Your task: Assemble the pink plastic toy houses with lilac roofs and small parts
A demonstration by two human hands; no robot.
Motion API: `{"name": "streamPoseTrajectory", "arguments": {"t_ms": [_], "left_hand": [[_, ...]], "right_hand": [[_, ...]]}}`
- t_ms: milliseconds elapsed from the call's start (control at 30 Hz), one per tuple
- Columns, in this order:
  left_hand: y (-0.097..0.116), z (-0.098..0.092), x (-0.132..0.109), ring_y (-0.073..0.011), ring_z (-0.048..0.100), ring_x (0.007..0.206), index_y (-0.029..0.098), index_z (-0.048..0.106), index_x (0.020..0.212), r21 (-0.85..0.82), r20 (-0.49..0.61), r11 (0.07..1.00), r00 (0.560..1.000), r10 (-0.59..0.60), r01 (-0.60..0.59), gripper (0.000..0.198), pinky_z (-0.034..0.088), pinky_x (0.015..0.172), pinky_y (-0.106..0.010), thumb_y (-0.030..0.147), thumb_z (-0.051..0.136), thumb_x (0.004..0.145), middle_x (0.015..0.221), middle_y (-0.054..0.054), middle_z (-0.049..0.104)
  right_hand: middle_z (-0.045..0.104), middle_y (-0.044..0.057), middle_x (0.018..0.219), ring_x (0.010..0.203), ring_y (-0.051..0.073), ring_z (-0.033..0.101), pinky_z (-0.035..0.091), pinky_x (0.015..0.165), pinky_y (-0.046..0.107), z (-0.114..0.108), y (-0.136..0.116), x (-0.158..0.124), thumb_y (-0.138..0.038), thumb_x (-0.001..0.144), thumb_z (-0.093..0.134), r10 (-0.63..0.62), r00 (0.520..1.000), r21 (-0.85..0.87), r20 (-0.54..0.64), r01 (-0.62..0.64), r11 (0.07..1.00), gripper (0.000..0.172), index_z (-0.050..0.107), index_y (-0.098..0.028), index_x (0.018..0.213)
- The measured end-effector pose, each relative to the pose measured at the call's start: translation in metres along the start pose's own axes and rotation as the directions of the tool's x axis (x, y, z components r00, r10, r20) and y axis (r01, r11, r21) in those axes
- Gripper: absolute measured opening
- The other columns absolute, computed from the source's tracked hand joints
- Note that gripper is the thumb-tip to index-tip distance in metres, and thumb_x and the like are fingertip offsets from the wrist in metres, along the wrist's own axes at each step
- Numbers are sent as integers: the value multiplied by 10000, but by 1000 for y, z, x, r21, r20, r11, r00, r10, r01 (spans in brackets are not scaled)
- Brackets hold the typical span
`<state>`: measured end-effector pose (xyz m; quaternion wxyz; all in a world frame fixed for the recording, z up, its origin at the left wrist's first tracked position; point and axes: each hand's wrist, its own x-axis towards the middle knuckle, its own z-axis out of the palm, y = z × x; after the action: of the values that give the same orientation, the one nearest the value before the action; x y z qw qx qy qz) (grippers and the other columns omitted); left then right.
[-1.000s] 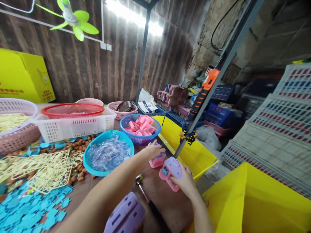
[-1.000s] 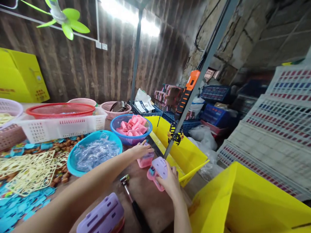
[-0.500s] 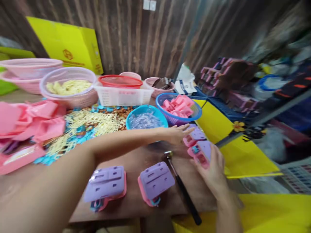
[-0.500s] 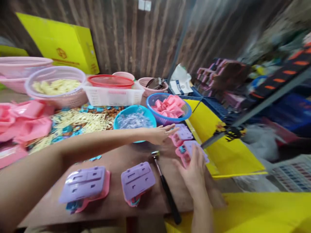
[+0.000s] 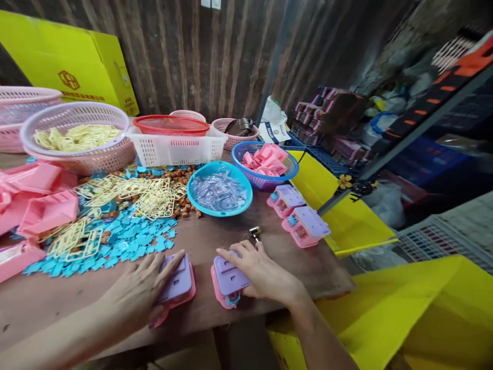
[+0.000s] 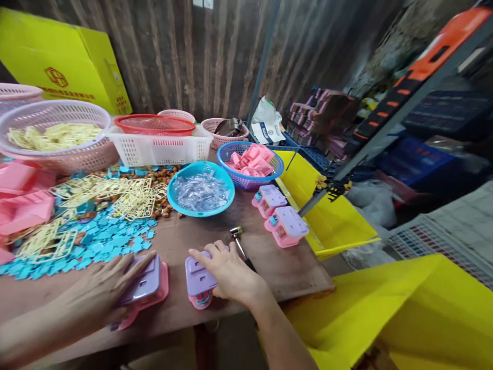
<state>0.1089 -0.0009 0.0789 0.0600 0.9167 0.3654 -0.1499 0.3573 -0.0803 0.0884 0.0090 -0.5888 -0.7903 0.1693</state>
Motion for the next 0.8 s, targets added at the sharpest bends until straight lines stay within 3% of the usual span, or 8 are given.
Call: {"name": "streamPoseTrajectory", "arguments": {"t_ms": [133,200,267,333,433,600,700,800], "left_hand": [[-2,-28,21,-353,449,1197,112,249,1422,-87,-61,985,987,146,-151,857,391,946,-457,261,549,632,1310,-197,469],[5,-56,39,-331,394,1243,96,226,1416,-100,-143,954,953,266,-282,907,342,1001,-421,292,590,609,1371,-184,404],[19,-86,63,-319,416,1208,84,251,1393,-72,-200,912,902,383,-403,901,322,1009,-415,295,626,601,1323,-175,443],[38,-111,92,-307,441,1164,98,330,1344,-22,-237,860,839,490,-509,867,323,1000,-401,247,670,561,1250,-152,488],[71,-134,140,-307,383,1207,125,330,1338,23,-241,749,724,647,-662,875,304,1017,-399,233,695,549,1313,-149,412],[123,-137,216,-305,328,1267,128,316,1333,40,-222,664,641,735,-747,872,294,1038,-395,200,701,553,1360,-159,361],[139,-125,250,-333,360,1245,197,393,1277,58,-206,677,655,727,-734,827,336,1001,-456,127,705,515,1331,-134,412],[140,-114,273,-349,392,1219,204,429,1255,65,-212,699,675,707,-712,789,370,965,-486,104,701,521,1313,-140,434]], "right_hand": [[508,78,1195,1101,286,458,322,976,484,-8,-10,-25,-246,599,693,116,975,112,-191,-96,989,861,325,-244,1377],[497,88,1247,1136,291,453,317,978,469,-14,-1,-50,-329,630,674,279,906,148,-318,-243,959,857,289,-257,1392],[501,126,1263,1144,318,461,333,946,479,-19,21,-80,-403,679,611,500,751,128,-431,-498,858,809,283,-229,1399],[554,158,1184,1117,372,480,366,875,509,-18,52,-109,-461,680,566,713,556,83,-426,-761,643,766,349,-192,1363],[597,176,1101,1049,386,530,403,823,483,-4,99,-138,-514,676,531,866,344,24,-364,-926,378,784,362,-157,1353],[588,175,1135,1066,348,539,422,821,436,27,135,-145,-499,725,463,899,315,27,-305,-941,339,750,322,-151,1374],[582,159,1138,1063,346,539,423,820,440,37,139,-138,-527,740,436,909,261,42,-326,-956,290,760,291,-185,1402],[574,155,1156,1054,346,538,427,821,437,38,142,-133,-528,751,424,895,265,49,-360,-952,302,752,295,-184,1408]]}}
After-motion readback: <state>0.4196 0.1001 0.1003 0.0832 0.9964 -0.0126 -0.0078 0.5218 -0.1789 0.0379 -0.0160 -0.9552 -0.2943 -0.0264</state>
